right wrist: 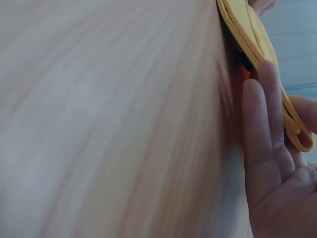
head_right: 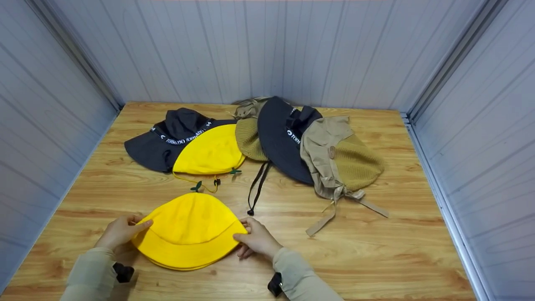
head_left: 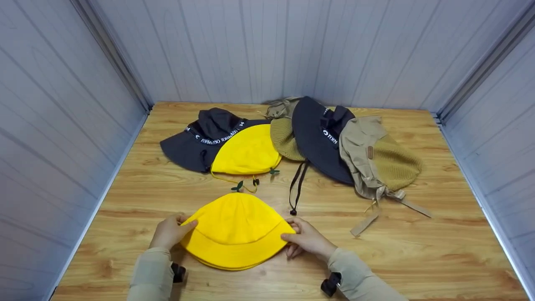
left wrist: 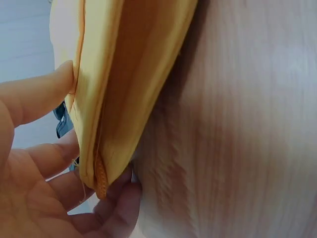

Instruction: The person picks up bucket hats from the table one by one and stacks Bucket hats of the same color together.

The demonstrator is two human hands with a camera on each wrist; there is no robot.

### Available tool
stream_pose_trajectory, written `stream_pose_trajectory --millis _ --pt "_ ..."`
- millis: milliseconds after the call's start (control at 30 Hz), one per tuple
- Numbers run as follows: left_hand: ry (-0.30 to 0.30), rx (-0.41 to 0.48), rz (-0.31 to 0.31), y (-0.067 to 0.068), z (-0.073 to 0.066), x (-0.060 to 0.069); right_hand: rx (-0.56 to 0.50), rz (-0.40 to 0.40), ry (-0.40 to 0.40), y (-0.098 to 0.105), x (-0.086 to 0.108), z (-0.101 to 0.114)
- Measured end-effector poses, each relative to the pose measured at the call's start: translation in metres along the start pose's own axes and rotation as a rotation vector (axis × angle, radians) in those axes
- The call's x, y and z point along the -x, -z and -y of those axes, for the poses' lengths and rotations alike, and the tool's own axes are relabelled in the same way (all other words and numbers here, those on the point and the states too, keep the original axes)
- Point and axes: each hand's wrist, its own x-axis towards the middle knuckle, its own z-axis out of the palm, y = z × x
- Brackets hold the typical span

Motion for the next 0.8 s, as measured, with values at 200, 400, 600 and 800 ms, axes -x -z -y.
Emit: stream_pose_trajectory --millis 200,400,600,800 --pt "0.031 -0.035 -0.001 0.0037 0.0048 0.0021 0.072 -0.012 0.030 -0.0067 -0.0029 0.0008" --pt "0.038 -0.027 -0.030 0.0029 0.0049 0.0042 0.187 -0.065 0.049 -0.0079 -0.0040 0.0035" --pt "0.012 -0.055 -0.074 0.0007 0.0077 0.0032 0.304 -0.127 0.053 -0.0082 -0.0070 0.0050" --pt "-0.042 -0.094 -0.106 -0.0004 0.0099 0.0016 0.382 -0.170 0.135 -0.0080 -0.0072 0.0025"
